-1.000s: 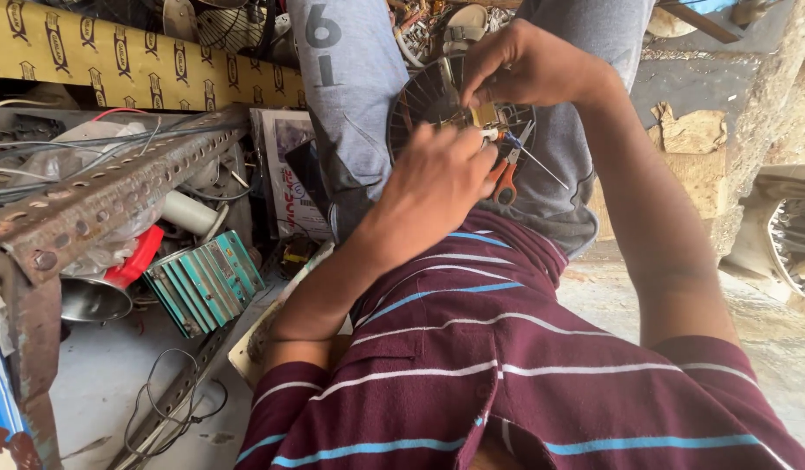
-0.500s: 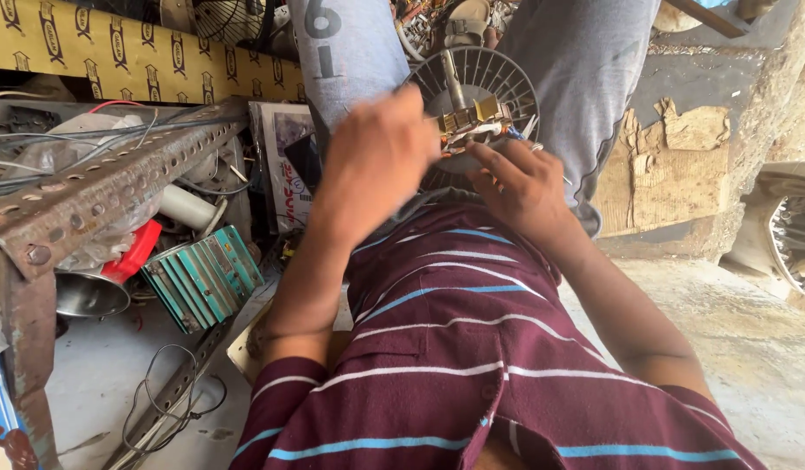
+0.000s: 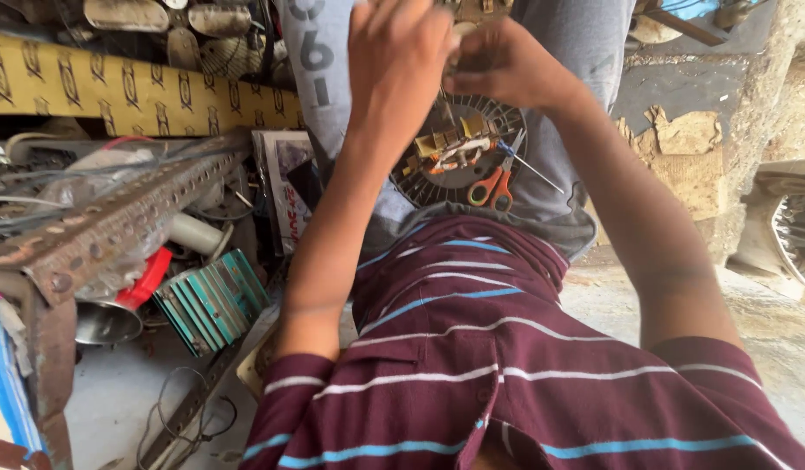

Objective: The person sits on the floor and works on a disassembled electric fan motor. They use a screwdriver to adjust components and manipulate wires on the motor assembly held between their legs.

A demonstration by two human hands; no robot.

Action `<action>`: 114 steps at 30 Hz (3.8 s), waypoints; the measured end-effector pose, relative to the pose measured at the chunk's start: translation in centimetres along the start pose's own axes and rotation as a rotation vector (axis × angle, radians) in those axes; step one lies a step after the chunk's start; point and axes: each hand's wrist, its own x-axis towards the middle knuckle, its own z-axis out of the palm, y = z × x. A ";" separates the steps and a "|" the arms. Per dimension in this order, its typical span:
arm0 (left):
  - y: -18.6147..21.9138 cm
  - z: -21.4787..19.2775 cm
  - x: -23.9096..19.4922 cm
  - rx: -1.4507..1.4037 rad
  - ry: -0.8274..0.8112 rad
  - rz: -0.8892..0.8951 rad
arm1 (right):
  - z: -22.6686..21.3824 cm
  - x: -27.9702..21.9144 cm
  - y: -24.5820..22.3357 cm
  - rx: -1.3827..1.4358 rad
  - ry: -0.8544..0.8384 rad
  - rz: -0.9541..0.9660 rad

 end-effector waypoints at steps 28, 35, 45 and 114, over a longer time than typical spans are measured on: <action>-2.8 0.4 -1.8 -0.136 -0.394 -0.120 | 9.5 -10.4 -3.3 -0.902 0.409 -0.332; -0.9 0.9 1.6 0.056 -0.018 0.114 | 1.2 -1.3 -1.3 -0.374 0.216 -0.001; 7.6 -8.2 -8.8 -0.297 -0.655 0.023 | 1.9 -6.2 -1.5 -0.909 0.522 -0.504; -3.7 -1.9 -2.7 -0.194 -0.403 -0.175 | 10.9 -11.6 -1.8 -0.952 0.333 -0.238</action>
